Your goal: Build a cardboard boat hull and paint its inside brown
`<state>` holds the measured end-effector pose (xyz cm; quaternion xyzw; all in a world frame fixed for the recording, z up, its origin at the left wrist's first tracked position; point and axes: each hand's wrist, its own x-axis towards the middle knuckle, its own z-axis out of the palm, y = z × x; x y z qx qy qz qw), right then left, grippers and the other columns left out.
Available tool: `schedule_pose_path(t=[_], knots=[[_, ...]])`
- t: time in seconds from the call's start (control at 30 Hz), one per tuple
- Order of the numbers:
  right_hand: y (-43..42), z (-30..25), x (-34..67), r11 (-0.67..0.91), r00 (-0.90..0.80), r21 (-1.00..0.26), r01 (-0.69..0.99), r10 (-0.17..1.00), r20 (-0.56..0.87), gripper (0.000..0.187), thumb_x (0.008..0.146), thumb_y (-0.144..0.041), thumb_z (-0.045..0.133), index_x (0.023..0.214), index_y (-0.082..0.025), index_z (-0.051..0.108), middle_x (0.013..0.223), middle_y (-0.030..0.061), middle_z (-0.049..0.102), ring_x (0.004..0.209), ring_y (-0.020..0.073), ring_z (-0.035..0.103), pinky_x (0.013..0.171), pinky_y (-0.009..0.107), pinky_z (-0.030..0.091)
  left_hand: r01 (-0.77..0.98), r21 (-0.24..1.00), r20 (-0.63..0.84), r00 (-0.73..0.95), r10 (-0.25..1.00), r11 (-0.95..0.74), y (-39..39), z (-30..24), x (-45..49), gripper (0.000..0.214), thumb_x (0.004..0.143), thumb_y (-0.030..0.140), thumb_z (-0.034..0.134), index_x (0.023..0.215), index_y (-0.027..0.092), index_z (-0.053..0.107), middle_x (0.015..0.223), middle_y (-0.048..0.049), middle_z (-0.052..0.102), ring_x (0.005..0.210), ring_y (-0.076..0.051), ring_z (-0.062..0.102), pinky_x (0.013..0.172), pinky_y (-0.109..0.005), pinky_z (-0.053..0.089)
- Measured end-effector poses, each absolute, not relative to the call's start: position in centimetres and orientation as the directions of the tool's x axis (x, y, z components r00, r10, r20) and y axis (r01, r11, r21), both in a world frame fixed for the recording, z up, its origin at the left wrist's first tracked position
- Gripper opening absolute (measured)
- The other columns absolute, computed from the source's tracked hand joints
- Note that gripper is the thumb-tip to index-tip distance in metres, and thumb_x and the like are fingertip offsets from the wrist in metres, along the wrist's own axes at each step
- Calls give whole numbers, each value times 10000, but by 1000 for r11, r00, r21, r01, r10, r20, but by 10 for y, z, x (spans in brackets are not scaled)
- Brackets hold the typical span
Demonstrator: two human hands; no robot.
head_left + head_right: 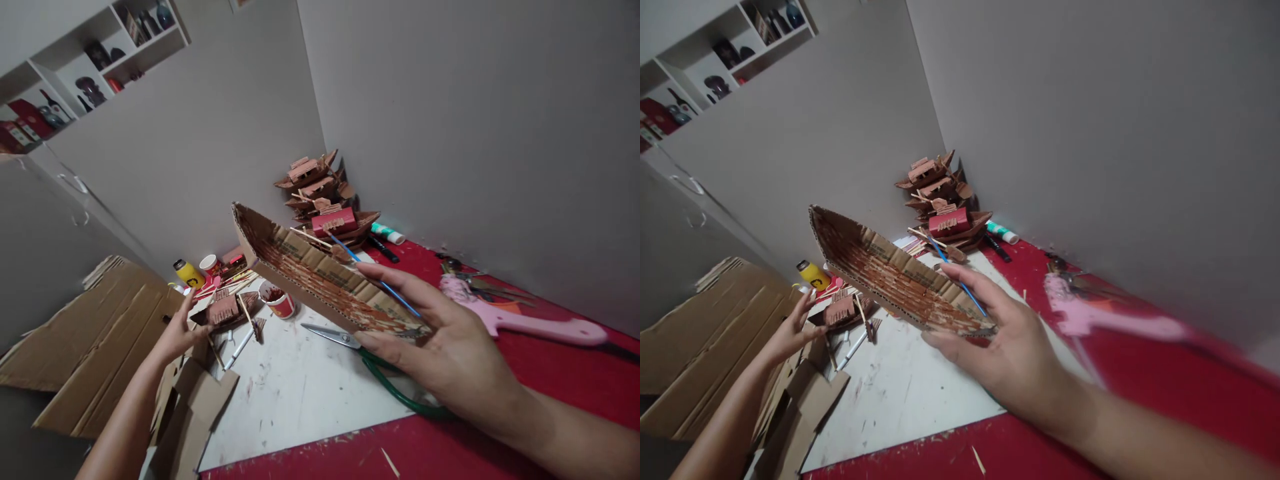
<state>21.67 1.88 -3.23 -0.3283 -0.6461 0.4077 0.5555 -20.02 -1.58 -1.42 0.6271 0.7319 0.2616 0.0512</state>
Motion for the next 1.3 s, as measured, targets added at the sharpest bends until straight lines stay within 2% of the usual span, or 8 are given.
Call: schedule_pose_path(t=[0.13, 0.23, 0.27, 0.33, 0.53, 0.77, 0.93, 1.3], knots=[[11, -39, 213, 477, -263, -878, 42, 853, 450, 656, 713, -433, 722, 1299, -225, 513, 1202, 101, 642, 1025, 279, 652, 909, 404, 530, 766, 642, 378, -348, 858, 28, -59, -11, -148, 657, 817, 439, 580, 1395, 225, 354, 1246, -119, 600, 1202, -293, 512, 1042, -458, 345], [0, -49, 206, 558, -383, -825, 86, 783, 490, 670, 712, -415, 724, 1308, -207, 497, 1209, 112, 636, 1074, 284, 628, 929, 417, 517, 612, 790, 297, -326, 897, -39, -96, -23, -81, 487, 838, 399, 578, 1302, 290, 477, 1157, -77, 661, 1063, -263, 616, 912, -416, 485], [-4, -53, 203, 596, -424, -799, 83, 747, 513, 672, 713, -405, 724, 1308, -198, 492, 1207, 117, 636, 1080, 282, 625, 930, 413, 517, 380, 921, 205, -295, 933, -82, -106, -29, -59, 513, 770, 382, 675, 1254, 295, 528, 1136, -87, 672, 1020, -271, 636, 876, -415, 505], [-12, -58, 199, 674, -482, -735, 71, 669, 567, 667, 709, -384, 729, 1298, -178, 493, 1198, 130, 638, 1080, 280, 624, 926, 402, 519, -17, 994, 106, -134, 985, -110, -121, -40, -21, 627, 626, 427, 790, 1195, 260, 586, 1154, -134, 658, 1000, -318, 636, 818, -427, 527], [-32, -60, 196, 801, -500, -599, -20, 511, 699, 681, 695, -388, 747, 1273, -128, 499, 1166, 156, 644, 1055, 269, 630, 928, 364, 512, -316, 924, 123, -286, 950, -215, -131, -51, 27, 677, 644, 364, 793, 1271, 308, 544, 1223, -78, 642, 1226, -316, 497, 1007, -439, 408], [-36, -45, 207, 746, -506, -612, -262, 433, 746, 728, 680, -389, 751, 1292, -112, 471, 1169, 155, 633, 1053, 258, 624, 918, 391, 512, -463, 828, 88, -453, 887, -318, -129, -43, 28, 530, 680, 459, 739, 1182, 328, 627, 1106, -16, 715, 1120, -256, 602, 1017, -390, 418], [-31, -36, 218, 650, -268, -617, -443, 561, 783, 316, 900, -160, 514, 1206, -226, 559, 1070, 66, 687, 940, 163, 661, 826, 333, 558, -573, 800, 10, -281, 960, -175, -128, -32, 25, 404, 757, 499, 637, 1056, 239, 712, 1007, -67, 745, 1023, -270, 655, 980, -418, 449], [-17, -30, 221, 612, -232, -581, -536, 555, 799, 301, 905, -173, 544, 1189, -260, 593, 992, 33, 718, 803, 132, 681, 719, 290, 580, -644, 762, -109, -24, 994, 68, -83, -15, 28, 518, 832, 550, 499, 1016, 108, 697, 857, -140, 741, 694, -260, 705, 534, -349, 590]])
